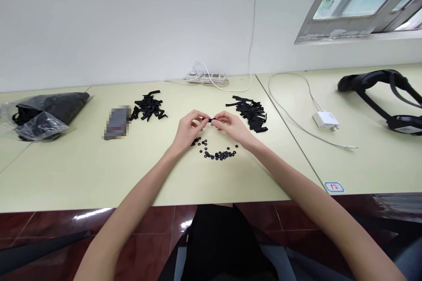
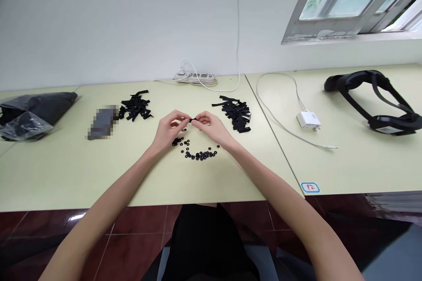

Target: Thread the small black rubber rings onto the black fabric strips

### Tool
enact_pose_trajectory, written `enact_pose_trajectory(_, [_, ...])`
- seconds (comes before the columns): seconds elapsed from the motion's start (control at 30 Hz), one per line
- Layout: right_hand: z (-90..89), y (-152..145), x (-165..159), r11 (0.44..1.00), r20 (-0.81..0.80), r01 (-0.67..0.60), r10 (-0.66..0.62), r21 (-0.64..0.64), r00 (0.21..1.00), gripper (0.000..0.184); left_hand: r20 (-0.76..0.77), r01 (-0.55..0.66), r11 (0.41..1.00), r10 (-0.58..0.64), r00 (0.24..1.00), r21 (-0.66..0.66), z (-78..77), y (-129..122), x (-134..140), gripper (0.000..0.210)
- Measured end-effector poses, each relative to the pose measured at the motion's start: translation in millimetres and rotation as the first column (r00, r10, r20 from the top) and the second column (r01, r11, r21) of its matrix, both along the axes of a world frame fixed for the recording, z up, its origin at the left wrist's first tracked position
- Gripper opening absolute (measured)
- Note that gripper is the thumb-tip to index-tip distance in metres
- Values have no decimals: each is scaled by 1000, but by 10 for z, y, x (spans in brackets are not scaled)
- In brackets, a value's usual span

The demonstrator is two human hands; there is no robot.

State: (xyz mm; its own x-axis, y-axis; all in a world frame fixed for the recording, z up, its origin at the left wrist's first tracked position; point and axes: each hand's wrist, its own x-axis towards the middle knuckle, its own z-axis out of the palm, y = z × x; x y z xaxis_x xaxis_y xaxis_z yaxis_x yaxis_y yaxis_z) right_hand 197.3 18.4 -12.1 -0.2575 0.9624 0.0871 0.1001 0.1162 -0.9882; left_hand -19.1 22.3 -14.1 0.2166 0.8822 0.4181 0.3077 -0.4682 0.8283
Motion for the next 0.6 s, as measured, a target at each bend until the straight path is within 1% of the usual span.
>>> enact_pose_trajectory(0.07, [9, 2, 1, 998, -46, -15, 12, -63, 999, 34, 28, 22, 999, -21, 999, -23, -20, 12, 3, 15])
enact_pose_trajectory(0.1, [9, 6, 4, 997, -62, -14, 10, -73, 998, 33, 54, 31, 999, -29, 998, -42, -31, 20, 4, 15])
enact_pose_trajectory(0.23, [-5, 30, 31, 1000, -38, 25, -25, -16, 999, 31, 121, 27, 997, -18, 993, -70, -50, 48, -5, 18])
enact_pose_trajectory(0.33, [-2, 35, 48, 999, 2, 38, -38, 12, 999, 28, 102, 0, 998, 6, 995, -58, -39, 51, -17, 18])
enact_pose_trajectory(0.5, [20, 25, 67, 999, 32, 40, -40, -6, 999, 26, 77, -14, 1000, 16, 997, -26, -19, 34, -20, 19])
enact_pose_trajectory(0.6, [30, 28, 68, 998, -3, -15, 15, -56, 1000, 29, 78, -19, 1000, 20, 997, -8, -15, 29, -20, 21])
